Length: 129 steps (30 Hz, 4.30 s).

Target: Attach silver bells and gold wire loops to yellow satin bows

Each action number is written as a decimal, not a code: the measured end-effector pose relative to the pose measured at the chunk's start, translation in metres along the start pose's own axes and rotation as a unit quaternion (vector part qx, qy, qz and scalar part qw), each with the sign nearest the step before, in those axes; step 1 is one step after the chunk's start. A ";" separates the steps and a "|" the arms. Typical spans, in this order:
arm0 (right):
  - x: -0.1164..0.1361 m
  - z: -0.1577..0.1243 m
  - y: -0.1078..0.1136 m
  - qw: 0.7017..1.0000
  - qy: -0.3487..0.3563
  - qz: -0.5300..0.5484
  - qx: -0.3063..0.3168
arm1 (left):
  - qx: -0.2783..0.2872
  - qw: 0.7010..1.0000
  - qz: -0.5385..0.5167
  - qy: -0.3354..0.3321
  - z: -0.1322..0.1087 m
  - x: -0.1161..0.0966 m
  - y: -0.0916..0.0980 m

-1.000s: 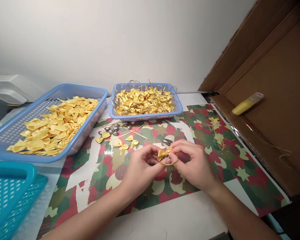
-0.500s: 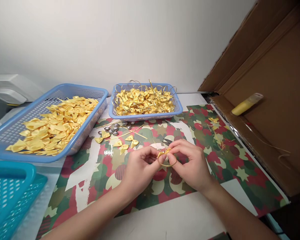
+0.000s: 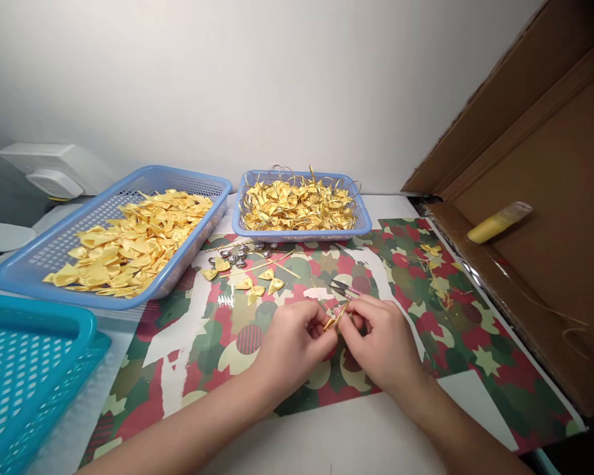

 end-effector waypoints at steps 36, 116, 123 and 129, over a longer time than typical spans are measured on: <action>-0.001 0.005 0.022 0.980 0.049 0.149 0.119 | 0.093 0.980 -0.125 0.122 0.003 0.011 -0.005; 0.012 -0.007 0.003 0.649 -0.111 0.752 0.026 | 0.148 0.817 -0.528 0.175 0.025 0.014 0.005; -0.011 -0.005 -0.011 0.639 -0.202 0.742 -0.001 | 0.194 0.799 -0.552 0.140 0.022 0.002 0.008; -0.007 -0.010 -0.042 0.647 -0.271 0.709 0.076 | 0.259 0.811 -0.512 0.114 0.017 0.002 -0.002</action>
Point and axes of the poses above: each hand's wrist, its own z-axis towards the middle knuckle, its own y-axis out of the back of the hand, x = y × z, the point moved 7 cm from there along z, towards the middle knuckle, and after that the axes turned 7 degrees about y, right-handed, at the moved point
